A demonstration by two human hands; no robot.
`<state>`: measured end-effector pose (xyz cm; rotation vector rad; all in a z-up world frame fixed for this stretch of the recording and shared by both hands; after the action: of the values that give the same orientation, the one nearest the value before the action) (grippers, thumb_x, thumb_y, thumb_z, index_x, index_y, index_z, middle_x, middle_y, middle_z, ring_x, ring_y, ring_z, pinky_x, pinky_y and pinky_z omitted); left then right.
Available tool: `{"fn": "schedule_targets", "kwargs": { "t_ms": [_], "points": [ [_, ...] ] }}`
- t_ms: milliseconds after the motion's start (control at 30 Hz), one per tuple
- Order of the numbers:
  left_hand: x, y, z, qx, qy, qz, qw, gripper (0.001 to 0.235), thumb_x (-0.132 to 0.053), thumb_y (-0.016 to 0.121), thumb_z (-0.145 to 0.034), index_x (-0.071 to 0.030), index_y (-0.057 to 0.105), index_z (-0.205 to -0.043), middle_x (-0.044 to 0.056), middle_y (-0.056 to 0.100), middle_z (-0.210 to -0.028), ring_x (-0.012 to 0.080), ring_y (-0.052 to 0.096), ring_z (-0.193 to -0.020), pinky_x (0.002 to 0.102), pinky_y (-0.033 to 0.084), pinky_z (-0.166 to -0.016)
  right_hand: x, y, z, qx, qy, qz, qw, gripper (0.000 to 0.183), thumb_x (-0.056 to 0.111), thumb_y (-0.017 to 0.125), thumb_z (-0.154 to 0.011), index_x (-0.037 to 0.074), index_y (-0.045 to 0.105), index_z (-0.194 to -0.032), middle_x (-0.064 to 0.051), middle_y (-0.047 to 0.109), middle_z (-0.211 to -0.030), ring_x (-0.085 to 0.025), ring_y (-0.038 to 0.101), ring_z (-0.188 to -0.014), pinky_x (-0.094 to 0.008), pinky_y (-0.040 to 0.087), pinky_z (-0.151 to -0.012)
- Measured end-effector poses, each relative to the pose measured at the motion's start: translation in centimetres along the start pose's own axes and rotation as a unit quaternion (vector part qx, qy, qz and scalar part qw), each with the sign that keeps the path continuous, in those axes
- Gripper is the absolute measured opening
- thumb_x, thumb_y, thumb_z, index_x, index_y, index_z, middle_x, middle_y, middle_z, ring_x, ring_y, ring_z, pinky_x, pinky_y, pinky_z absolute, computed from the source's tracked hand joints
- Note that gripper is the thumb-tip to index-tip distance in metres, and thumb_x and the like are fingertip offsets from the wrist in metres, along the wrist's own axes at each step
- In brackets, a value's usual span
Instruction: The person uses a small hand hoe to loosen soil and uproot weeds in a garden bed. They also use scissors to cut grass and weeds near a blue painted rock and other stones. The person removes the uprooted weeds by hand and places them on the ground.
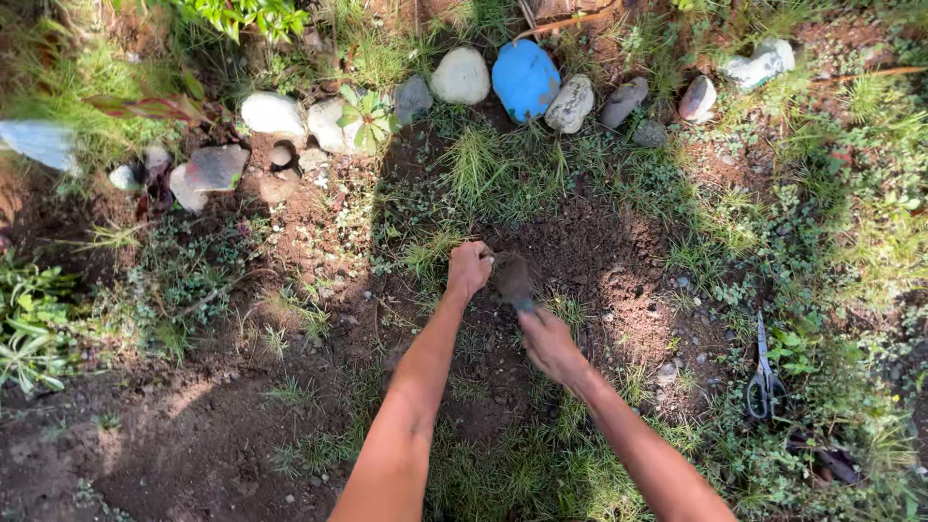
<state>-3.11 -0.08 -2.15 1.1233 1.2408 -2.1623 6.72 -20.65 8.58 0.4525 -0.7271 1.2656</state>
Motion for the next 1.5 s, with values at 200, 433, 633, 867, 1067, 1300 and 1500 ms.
{"fn": "schedule_targets", "kwargs": {
  "t_ms": [200,433,633,867,1067,1300,1500],
  "points": [
    [1.7,-0.6,-1.9,-0.035,0.041,-0.026,0.998,0.021,-0.017,0.073,-0.077,-0.007,0.079,-0.095,0.021,0.076,-0.092,0.0372,0.074,-0.089,0.044,0.058,-0.084,-0.8,0.5,-3.7,-0.187,-0.267,0.369,0.87,0.051,0.033,0.063,-0.097,0.007,0.053,-0.14,-0.018,0.074,-0.085,-0.039,0.071,-0.075,-0.05,0.057,-0.066],
    [-0.6,-8.0,-1.7,0.052,0.011,0.072,0.996,0.016,-0.013,0.074,-0.084,-0.005,0.077,-0.097,0.013,0.074,-0.079,0.0215,0.071,-0.066,0.036,0.058,-0.066,3.5,-0.7,1.5,-0.181,-0.179,0.349,0.902,0.053,0.033,0.055,-0.099,0.01,0.047,-0.146,-0.02,0.071,-0.092,-0.039,0.071,-0.076,-0.052,0.058,-0.069],
    [-2.8,-12.7,-2.4,0.165,-0.051,0.231,0.958,0.015,-0.012,0.072,-0.09,-0.005,0.076,-0.102,0.008,0.07,-0.081,0.0179,0.062,-0.066,0.031,0.055,-0.059,2.2,-2.3,2.3,-0.185,-0.175,0.378,0.89,0.044,0.035,0.048,-0.104,0.01,0.048,-0.14,-0.005,0.057,-0.082,-0.018,0.06,-0.06,-0.041,0.054,-0.052],
    [-8.2,-15.8,-0.2,0.083,-0.006,-0.458,0.885,0.022,-0.023,0.074,-0.087,-0.008,0.074,-0.103,0.013,0.064,-0.117,0.0299,0.058,-0.113,0.048,0.051,-0.091,0.2,-2.6,2.2,-0.213,-0.084,0.162,0.96,0.046,0.034,0.05,-0.104,0.014,0.049,-0.146,-0.003,0.058,-0.075,-0.013,0.053,-0.057,-0.035,0.048,-0.05],
    [-10.7,-7.2,-1.7,0.0,0.256,-0.345,0.903,0.013,-0.023,0.068,-0.107,-0.013,0.076,-0.108,0.008,0.07,-0.118,0.0222,0.07,-0.106,0.038,0.055,-0.097,0.0,-1.3,1.4,-0.2,-0.046,-0.036,0.978,0.05,0.027,0.056,-0.098,0.014,0.048,-0.146,0.0,0.06,-0.072,-0.009,0.051,-0.051,-0.026,0.043,-0.042],
    [-7.2,0.9,-1.6,-0.087,0.317,-0.392,0.859,0.02,-0.021,0.07,-0.08,-0.013,0.074,-0.098,0.008,0.068,-0.102,0.0285,0.061,-0.105,0.045,0.045,-0.089,-0.4,0.1,2.4,-0.186,-0.053,-0.108,0.975,0.049,0.024,0.058,-0.098,0.012,0.047,-0.144,0.001,0.054,-0.069,-0.008,0.046,-0.047,-0.025,0.037,-0.038],
    [-5.3,3.9,-3.8,-0.107,0.296,-0.356,0.88,0.016,-0.013,0.066,-0.079,-0.012,0.072,-0.093,0.008,0.067,-0.102,0.0282,0.061,-0.104,0.044,0.046,-0.09,1.0,-0.4,-3.9,-0.158,-0.027,-0.01,0.987,0.04,0.029,0.058,-0.104,0.004,0.057,-0.134,-0.001,0.055,-0.071,-0.009,0.049,-0.049,-0.025,0.04,-0.04]
  ]
}}
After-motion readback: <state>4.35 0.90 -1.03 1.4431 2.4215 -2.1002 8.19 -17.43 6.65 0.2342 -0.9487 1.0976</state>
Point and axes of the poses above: each hand's wrist, its own z-axis away from the middle knuckle, its own y-axis out of the palm, x = y × z, the point moved 1 cm from there along -z, towards the middle knuckle
